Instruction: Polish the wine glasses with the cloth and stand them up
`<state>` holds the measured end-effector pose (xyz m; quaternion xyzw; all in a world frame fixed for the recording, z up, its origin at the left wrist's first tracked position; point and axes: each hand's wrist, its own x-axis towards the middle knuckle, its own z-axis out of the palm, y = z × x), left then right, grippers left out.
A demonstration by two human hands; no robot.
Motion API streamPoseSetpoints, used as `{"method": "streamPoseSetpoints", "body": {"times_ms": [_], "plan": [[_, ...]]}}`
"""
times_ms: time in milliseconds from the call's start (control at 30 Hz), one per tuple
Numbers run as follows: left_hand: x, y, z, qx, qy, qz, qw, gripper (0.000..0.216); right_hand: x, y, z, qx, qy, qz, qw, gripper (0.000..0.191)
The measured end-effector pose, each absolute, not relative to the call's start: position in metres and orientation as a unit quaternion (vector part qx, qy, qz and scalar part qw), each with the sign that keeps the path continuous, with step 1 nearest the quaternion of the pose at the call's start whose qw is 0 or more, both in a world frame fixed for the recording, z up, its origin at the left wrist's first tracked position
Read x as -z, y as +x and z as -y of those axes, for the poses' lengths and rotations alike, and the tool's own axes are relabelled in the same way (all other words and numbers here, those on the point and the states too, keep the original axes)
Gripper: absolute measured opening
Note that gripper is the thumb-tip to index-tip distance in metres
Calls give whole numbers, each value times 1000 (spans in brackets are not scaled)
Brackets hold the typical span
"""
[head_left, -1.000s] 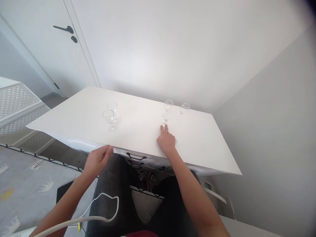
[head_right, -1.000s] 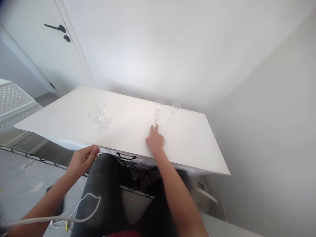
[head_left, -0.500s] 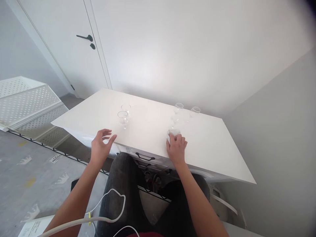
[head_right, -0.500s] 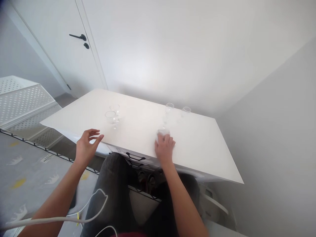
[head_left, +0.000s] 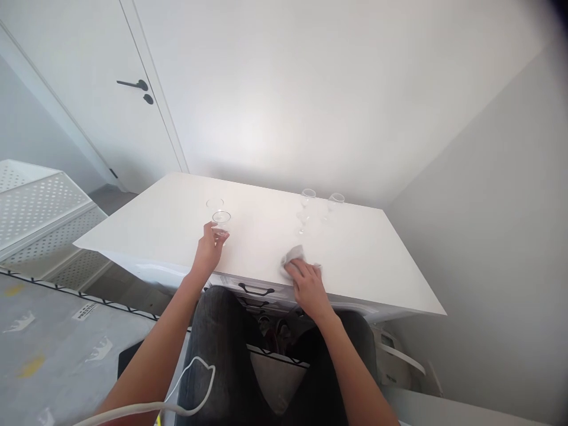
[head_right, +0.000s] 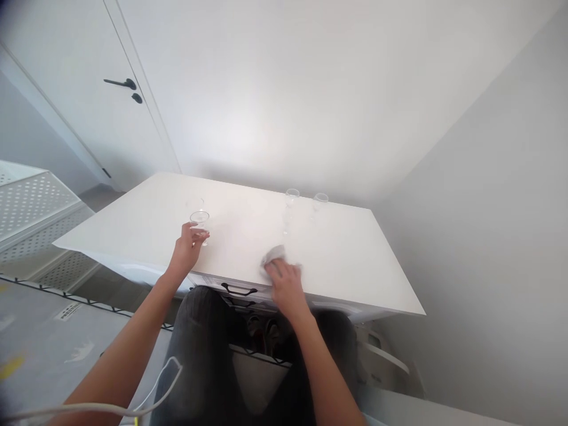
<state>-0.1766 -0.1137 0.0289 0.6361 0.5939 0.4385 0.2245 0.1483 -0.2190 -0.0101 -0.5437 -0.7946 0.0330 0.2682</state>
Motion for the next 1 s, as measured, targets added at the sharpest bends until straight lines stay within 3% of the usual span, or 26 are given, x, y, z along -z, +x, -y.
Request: {"method": "streamPoseSetpoints", "body": {"times_ms": [233, 400, 467, 567, 733, 867, 1000], "plan": [[-40, -137, 191, -207, 807, -549, 69, 49, 9, 129, 232, -97, -562, 643, 510, 42], [-35, -111, 213, -163, 855, -491, 9, 50, -29, 95, 219, -300, -543, 520, 587, 21], [-35, -113, 211, -183, 852, -490, -16, 50, -40, 96, 221, -391, -503, 499, 587, 13], [-39, -122, 207, -193, 873, -445, -53, 49, -43, 109, 233, -465, -429, 587, 505, 18], [-44, -131, 210, -184, 931, -310, -55, 46, -38, 129, 259, -518, -392, 653, 390, 48], [-43, -133, 210, -230, 939, -256, -14, 42, -40, 131, 268, -689, -362, 456, 432, 77], [-46, -131, 209, -230, 924, -295, 79, 40, -42, 129, 279, -714, -363, 362, 477, 74]]}}
